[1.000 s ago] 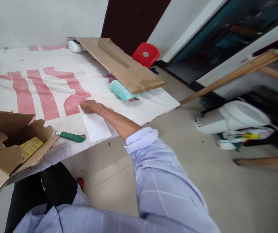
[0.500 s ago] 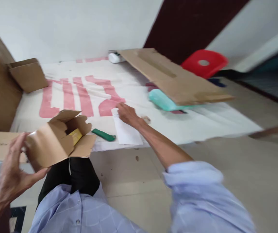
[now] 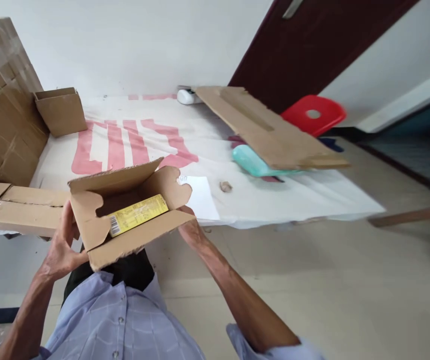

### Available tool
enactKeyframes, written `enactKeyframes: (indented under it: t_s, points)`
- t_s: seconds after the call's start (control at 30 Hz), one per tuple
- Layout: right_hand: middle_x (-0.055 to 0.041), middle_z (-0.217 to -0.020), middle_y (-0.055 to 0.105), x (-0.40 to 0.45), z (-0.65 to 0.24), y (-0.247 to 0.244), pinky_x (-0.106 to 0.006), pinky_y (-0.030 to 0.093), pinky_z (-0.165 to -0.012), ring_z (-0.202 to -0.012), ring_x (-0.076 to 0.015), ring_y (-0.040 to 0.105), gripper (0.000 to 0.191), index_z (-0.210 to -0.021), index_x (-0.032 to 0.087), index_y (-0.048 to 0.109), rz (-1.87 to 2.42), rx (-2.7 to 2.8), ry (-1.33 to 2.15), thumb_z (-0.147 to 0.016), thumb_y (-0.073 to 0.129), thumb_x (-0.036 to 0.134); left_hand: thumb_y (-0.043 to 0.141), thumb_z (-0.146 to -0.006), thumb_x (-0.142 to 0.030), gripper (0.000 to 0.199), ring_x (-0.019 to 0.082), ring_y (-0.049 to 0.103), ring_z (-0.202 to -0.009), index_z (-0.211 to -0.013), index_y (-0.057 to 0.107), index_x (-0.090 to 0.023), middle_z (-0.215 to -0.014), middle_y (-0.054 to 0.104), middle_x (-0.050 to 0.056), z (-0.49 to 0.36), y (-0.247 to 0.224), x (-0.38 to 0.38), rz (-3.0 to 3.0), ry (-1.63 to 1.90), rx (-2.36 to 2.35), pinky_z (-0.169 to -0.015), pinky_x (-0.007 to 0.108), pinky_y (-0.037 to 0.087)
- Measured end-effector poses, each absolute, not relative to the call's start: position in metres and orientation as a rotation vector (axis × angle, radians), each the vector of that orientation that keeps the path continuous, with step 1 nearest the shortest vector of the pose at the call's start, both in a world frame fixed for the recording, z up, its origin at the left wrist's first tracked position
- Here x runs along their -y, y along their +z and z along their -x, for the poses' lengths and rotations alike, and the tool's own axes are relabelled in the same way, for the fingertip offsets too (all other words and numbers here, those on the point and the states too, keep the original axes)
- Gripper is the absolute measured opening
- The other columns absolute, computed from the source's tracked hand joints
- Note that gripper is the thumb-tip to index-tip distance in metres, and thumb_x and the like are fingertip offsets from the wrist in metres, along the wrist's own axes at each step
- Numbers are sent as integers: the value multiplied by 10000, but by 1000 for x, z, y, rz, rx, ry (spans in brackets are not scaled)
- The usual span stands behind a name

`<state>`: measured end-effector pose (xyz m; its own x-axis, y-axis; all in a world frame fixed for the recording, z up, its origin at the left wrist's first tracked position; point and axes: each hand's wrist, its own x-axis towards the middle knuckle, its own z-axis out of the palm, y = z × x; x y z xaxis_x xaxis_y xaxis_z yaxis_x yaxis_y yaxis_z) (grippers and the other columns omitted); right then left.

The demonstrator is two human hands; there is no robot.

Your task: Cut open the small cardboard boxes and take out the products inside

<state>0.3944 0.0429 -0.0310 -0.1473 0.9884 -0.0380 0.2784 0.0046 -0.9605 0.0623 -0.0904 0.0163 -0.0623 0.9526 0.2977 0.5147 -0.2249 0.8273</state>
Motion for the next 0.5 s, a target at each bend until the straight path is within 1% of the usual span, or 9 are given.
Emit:
enactKeyframes:
  t_s: [0.07,0.13,0.2,0.23,0.27,0.33,0.4,0.5]
  points:
    - [-25,-724,692,-31,-398,-30,-409,589,-629,-699,-265,652,460,-797,279,625,1352,1509,1234,-730,706,727,985,-756,-556,1295,438,487,-1580,-1770,245,-237,-1710,431,240,-64,12,87,-1763,1182,-1562,-1271,593,499]
    - [-26,-726,684,-21,-399,-29,-410,581,-621,-684,-263,646,522,-803,278,620,1338,1494,1248,-746,696,791,980,-762,-562,1141,428,545,-1512,-1679,400,-210,-1605,526,229,-64,4,81,-1793,1143,-1555,-1274,593,490]
    - [-38,-770,706,-17,-398,-28,-419,600,-666,-757,-286,687,565,-847,278,639,1304,1516,1236,-776,672,837,935,-807,-586,946,400,605,-1428,-1566,513,-210,-1506,592,204,-63,-7,73,-1814,1092,-1540,-1255,571,505]
    - [-43,-795,717,-17,-397,-26,-423,614,-703,-815,-302,709,570,-881,279,656,1286,1548,1213,-786,671,841,913,-826,-602,901,391,619,-1407,-1539,527,-210,-1484,604,199,-62,-14,69,-1814,1074,-1533,-1247,564,511]
    - [-47,-823,729,-18,-397,-23,-427,627,-744,-876,-314,727,565,-924,281,675,1270,1588,1177,-804,669,833,902,-830,-619,912,390,619,-1410,-1545,512,-208,-1486,604,203,-61,-19,66,-1806,1066,-1530,-1247,563,508]
    - [-56,-905,756,-21,-398,-10,-439,642,-830,-967,-321,745,515,-1011,289,704,1253,1658,1046,-871,639,780,906,-816,-638,1035,404,584,-1472,-1617,419,-199,-1547,571,229,-59,-28,61,-1776,1070,-1532,-1271,569,483]
    - [-84,-1038,779,-25,-399,9,-469,642,-919,-1033,-320,751,434,-1065,301,732,1239,1702,813,-973,560,689,923,-799,-636,1152,419,539,-1535,-1676,324,-189,-1618,519,255,-58,-33,59,-1759,1080,-1522,-1278,559,483]
    - [-116,-1156,787,-26,-394,41,-519,618,-1028,-1123,-324,745,384,-1093,322,789,1100,1947,532,-1084,464,526,920,-817,-614,1174,421,524,-1561,-1700,280,-182,-1660,487,264,-57,-35,57,-1778,1069,-1499,-1269,535,505]
